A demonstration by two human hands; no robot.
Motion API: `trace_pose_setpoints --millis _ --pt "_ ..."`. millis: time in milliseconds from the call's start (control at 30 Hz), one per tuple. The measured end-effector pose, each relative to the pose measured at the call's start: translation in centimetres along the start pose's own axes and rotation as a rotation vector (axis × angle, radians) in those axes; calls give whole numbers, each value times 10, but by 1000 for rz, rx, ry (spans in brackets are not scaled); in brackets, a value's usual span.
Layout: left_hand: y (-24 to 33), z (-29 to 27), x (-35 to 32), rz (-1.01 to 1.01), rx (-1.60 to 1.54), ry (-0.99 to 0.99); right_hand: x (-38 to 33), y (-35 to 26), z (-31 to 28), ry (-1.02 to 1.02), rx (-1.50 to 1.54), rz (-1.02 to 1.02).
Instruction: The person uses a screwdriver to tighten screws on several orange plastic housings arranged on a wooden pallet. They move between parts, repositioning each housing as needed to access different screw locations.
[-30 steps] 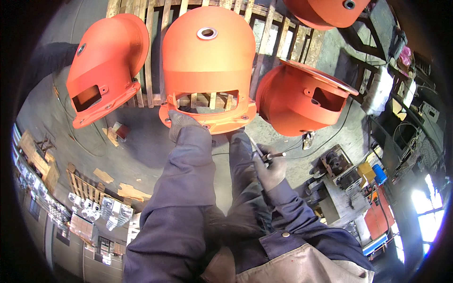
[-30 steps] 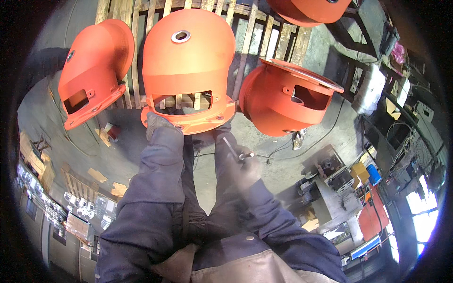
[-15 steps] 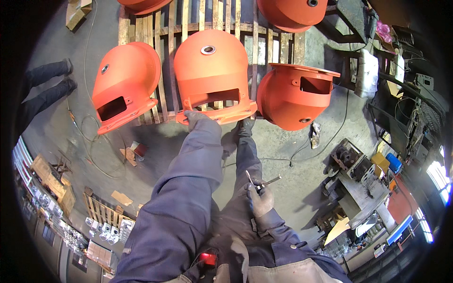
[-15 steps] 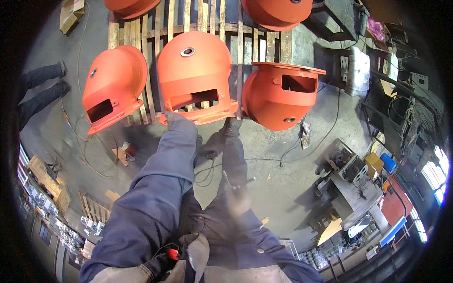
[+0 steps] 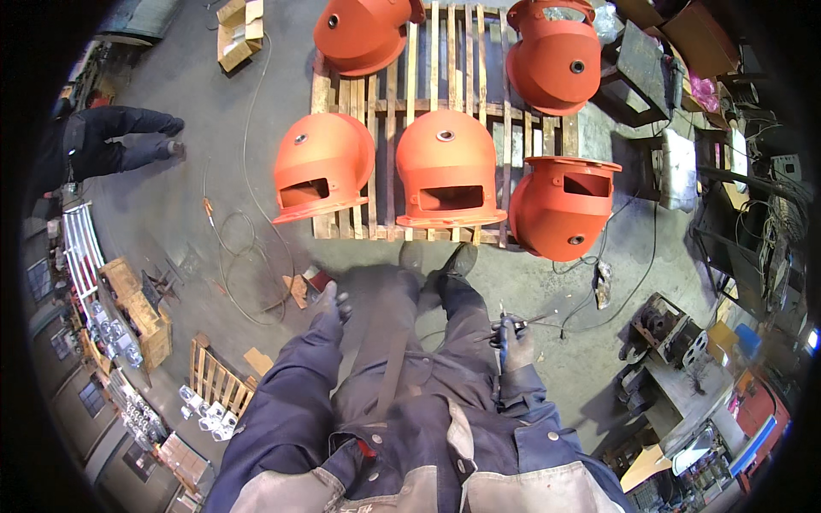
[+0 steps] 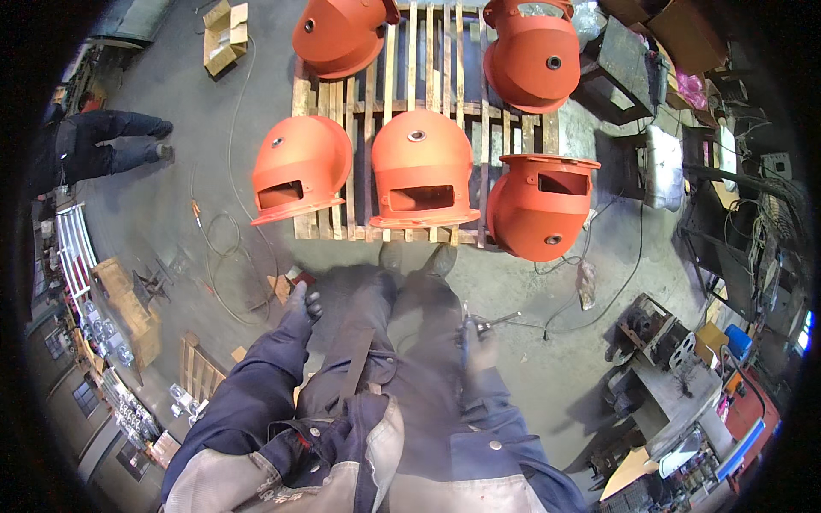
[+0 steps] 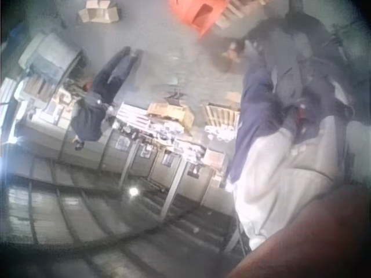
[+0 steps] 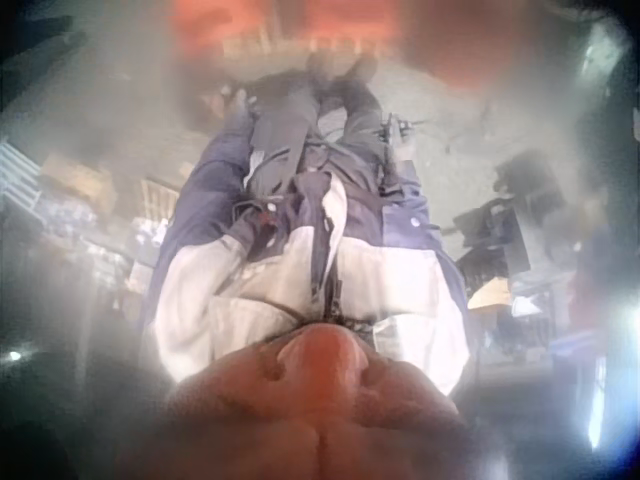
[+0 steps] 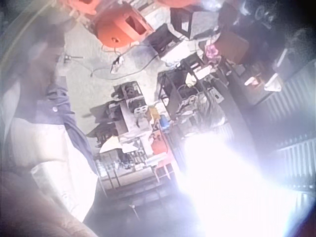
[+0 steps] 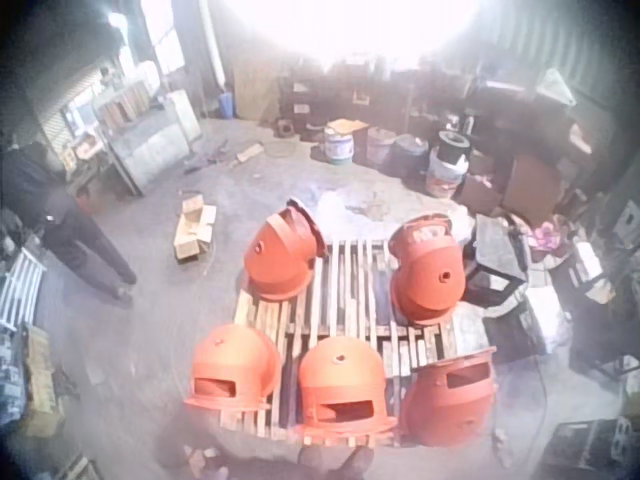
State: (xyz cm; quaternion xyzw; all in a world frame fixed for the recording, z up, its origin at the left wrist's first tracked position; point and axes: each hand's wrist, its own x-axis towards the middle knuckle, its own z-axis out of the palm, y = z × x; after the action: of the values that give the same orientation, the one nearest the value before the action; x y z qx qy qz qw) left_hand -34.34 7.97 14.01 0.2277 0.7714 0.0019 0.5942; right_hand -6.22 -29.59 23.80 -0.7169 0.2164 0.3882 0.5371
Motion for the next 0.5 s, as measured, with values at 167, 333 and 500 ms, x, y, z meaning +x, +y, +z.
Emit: trace_pose_setpoints --millis 167,333,500 --pt "12 -103 16 -112 -46 31 -20 4 -10 87 122 -22" --pt "50 -158 4 -23 205 22 -53 45 10 263 165 18" --pt "106 -236 34 -33 -13 -151 -97 114 47 388 280 117"
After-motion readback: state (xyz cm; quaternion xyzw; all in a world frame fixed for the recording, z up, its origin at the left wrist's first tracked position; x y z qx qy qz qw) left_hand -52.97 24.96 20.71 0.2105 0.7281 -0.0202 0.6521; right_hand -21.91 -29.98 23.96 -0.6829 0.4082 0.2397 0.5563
